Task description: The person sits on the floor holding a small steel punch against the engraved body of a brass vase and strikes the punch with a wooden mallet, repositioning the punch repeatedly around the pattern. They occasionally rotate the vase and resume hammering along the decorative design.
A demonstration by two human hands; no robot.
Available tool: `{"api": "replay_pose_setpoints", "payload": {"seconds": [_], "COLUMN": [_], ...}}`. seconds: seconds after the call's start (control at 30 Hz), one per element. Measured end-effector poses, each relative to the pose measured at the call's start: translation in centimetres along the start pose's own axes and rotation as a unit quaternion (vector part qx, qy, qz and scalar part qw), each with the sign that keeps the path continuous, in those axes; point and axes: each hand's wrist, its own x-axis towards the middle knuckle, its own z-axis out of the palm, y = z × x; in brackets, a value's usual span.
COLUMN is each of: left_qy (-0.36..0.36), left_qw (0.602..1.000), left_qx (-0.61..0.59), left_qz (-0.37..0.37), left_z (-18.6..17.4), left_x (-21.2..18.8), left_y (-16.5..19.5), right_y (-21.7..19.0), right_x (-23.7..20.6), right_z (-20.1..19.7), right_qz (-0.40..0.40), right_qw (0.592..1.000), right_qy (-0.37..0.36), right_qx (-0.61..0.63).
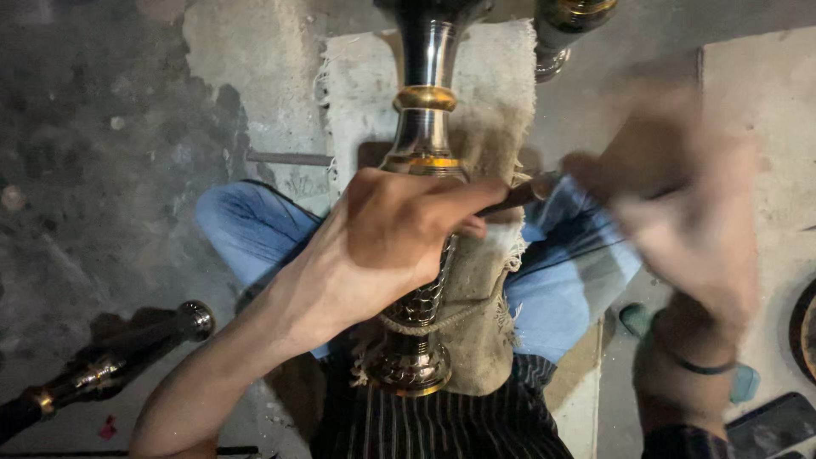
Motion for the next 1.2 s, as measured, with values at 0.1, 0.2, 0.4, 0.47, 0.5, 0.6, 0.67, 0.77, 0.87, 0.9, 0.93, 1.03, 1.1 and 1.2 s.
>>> {"api": "replay_pose_setpoints", "payload": {"seconds": [0.1, 0.2, 0.4, 0.47, 0.5, 0.6, 0.67, 0.77, 0.87, 0.9, 0.93, 1.03, 1.1, 1.2], "left_qy": [0.016, 0.074, 0.059, 0.078, 0.068, 0.005, -0.126, -0.162, -0.192, -0.213, -0.258, -0.329, -0.292, -0.204], "left_qw": [1.0, 0.996, 0.99, 0.977, 0.977, 0.987, 0.987, 0.977, 0.966, 0.961, 0.956, 0.94, 0.946, 0.953], "left_qx": [0.003, -0.002, -0.123, -0.198, -0.193, -0.092, -0.071, -0.044, 0.01, 0.035, 0.024, -0.004, -0.005, -0.027], "left_qz": [0.024, 0.047, -0.042, 0.031, 0.063, 0.131, 0.074, 0.13, 0.17, 0.171, 0.137, 0.089, 0.139, 0.221], "left_z": [0.1, 0.4, -3.5, -4.6, -4.7, -3.9, -2.7, -2.3, -1.8, -1.6, -1.5, -1.0, -0.8, -0.6], "left_x": [-0.6, -1.1, -0.9, -0.5, -0.1, 1.3, 2.8, 4.1, 5.8, 6.5, 6.8, 7.3, 7.2, 6.5], "left_y": [-0.5, -0.6, -1.4, -1.6, -1.6, -1.6, -1.7, -2.0, -1.5, -1.3, -1.2, -1.5, -2.2, -2.8], "right_y": [-1.1, -1.1, 2.2, 4.9, 6.6, 12.3, 15.3, 17.3, 16.7, 16.2, 15.7, 14.1, 13.2, 12.0], "right_x": [0.5, 0.8, -3.2, -5.6, -6.8, -9.6, -10.9, -12.3, -13.1, -13.2, -13.3, -13.4, -13.5, -13.3], "right_z": [0.4, 0.5, -0.1, 0.7, 1.3, 3.7, 4.7, 5.6, 5.8, 5.8, 5.9, 5.8, 5.6, 5.7], "right_qz": [0.013, -0.112, -0.046, 0.029, 0.034, 0.09, 0.066, 0.098, 0.131, 0.134, 0.155, 0.161, 0.076, 0.04], "right_qw": [1.0, 0.975, 0.985, 0.991, 0.989, 0.977, 0.977, 0.975, 0.971, 0.97, 0.964, 0.963, 0.982, 0.976], "right_qy": [-0.001, -0.138, -0.03, 0.064, 0.098, 0.188, 0.181, 0.194, 0.202, 0.202, 0.21, 0.207, 0.172, 0.205], "right_qx": [0.001, -0.134, -0.167, -0.117, -0.107, -0.044, -0.088, -0.045, -0.001, 0.004, 0.042, 0.065, -0.035, -0.064]}}
